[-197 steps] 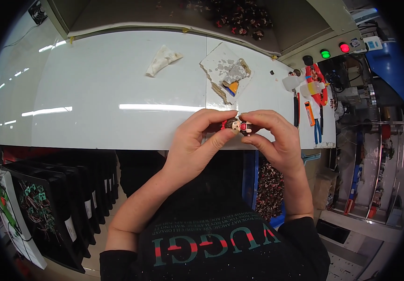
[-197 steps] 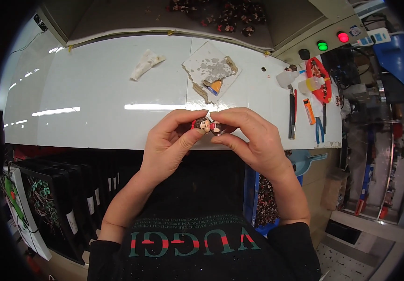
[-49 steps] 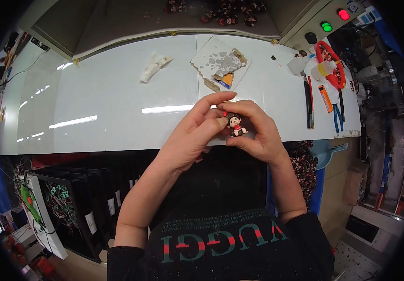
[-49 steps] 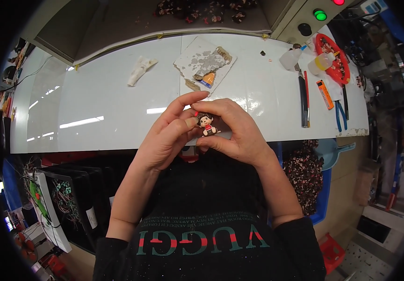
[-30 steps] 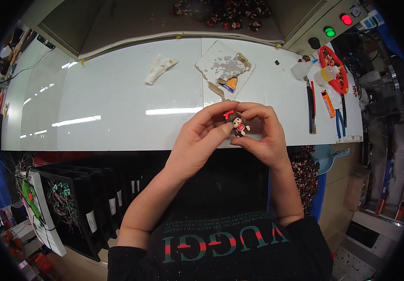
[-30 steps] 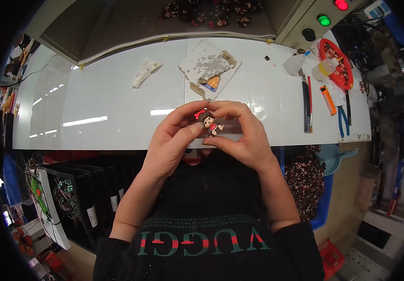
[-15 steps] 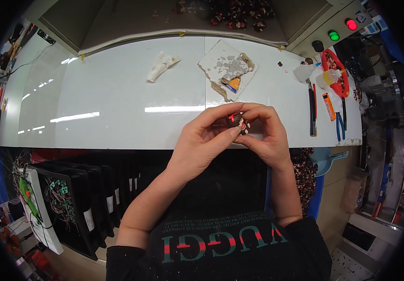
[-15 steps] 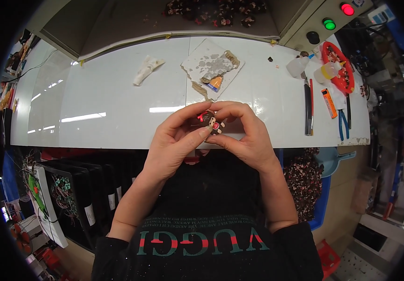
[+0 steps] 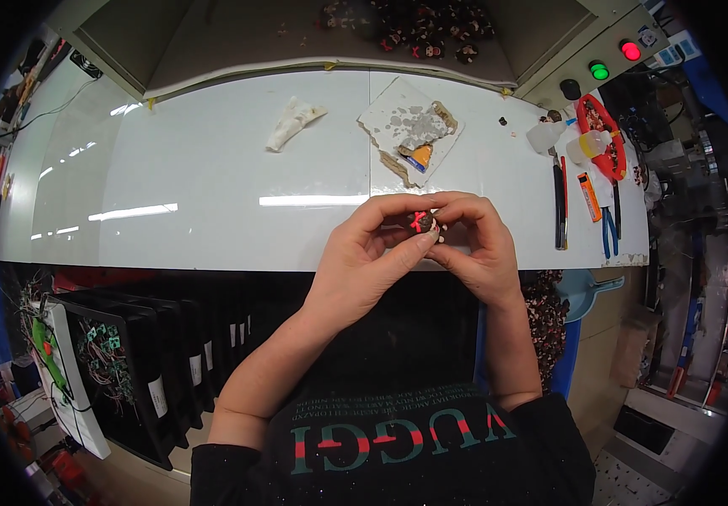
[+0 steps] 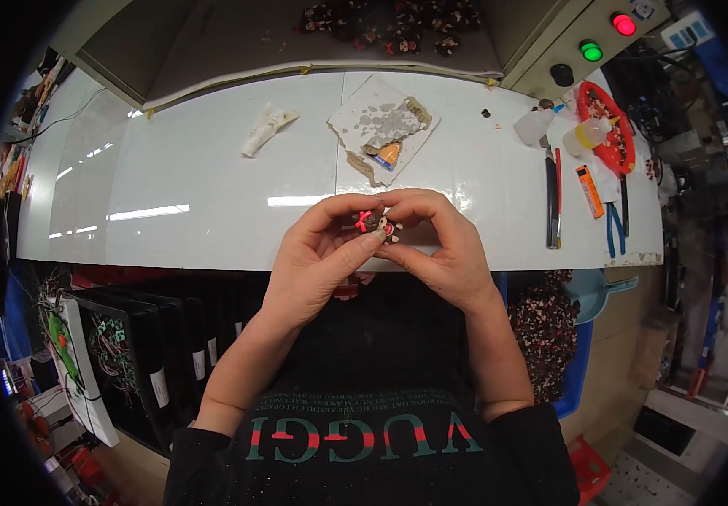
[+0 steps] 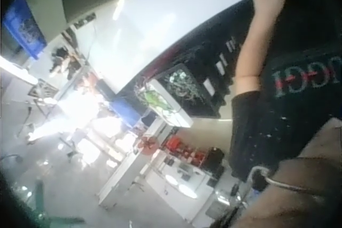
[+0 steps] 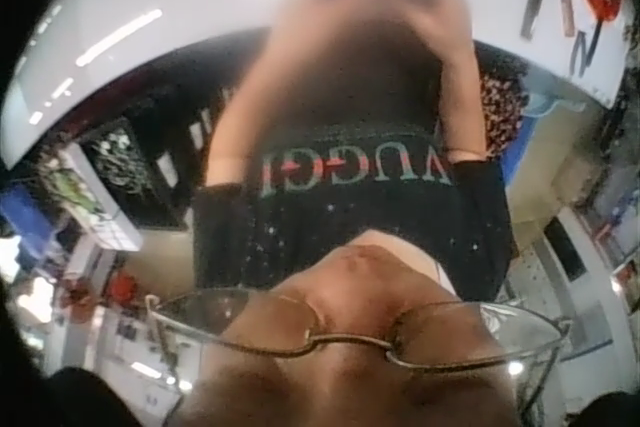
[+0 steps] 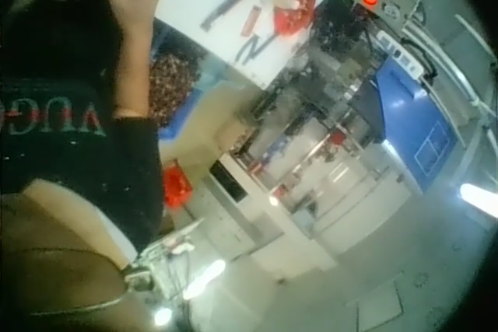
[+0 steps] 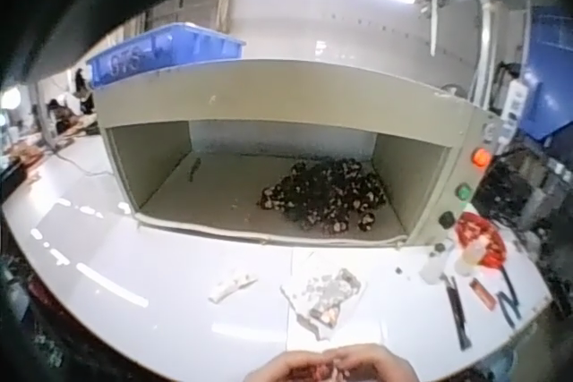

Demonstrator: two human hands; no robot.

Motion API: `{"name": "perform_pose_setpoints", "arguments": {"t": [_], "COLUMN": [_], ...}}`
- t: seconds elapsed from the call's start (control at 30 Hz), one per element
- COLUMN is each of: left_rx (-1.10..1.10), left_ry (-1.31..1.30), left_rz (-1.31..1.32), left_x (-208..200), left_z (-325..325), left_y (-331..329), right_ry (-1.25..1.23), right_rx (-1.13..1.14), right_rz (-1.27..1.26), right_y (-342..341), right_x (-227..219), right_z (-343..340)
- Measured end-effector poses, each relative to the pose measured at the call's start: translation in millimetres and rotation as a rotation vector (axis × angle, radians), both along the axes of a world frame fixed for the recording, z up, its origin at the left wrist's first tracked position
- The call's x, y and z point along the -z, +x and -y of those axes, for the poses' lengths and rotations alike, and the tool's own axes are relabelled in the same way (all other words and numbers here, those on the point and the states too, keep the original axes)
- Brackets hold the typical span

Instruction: The person assembles small character figurines by hand, joining figurine parts with glue from a glue bottle at a workshop desk.

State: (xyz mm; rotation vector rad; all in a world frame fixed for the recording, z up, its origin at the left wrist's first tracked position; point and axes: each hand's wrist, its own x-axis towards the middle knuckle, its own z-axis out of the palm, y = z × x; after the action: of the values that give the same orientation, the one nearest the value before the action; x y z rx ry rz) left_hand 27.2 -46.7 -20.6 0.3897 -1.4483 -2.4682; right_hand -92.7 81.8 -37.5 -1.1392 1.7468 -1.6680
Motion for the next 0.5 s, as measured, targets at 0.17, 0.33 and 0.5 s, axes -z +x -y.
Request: {"name": "perform_pose_setpoints", "arguments": {"t": [0.17,0.33,0.5], "left_rx": [-0.045,-0.014,-0.029], "left_ry": [-0.042,-0.008,-0.025], "left_rz": [-0.046,0.065,0.046], "left_x": [5.3,-3.5,3.0], "left_z": [-1.3,6.4,11.8], "left_y": [-1.6,2.3,5.4], "right_ry": [0.036,0.055,0.084], "right_rx": [0.035,0.019,-0.008], "right_rz": [0.039,0.042,0.004], "right_y": [-0.2,1.5,3.3], "right_x": [0.1,-0.3,3.1], "right_z": [0.4,5.3,11.2]}}
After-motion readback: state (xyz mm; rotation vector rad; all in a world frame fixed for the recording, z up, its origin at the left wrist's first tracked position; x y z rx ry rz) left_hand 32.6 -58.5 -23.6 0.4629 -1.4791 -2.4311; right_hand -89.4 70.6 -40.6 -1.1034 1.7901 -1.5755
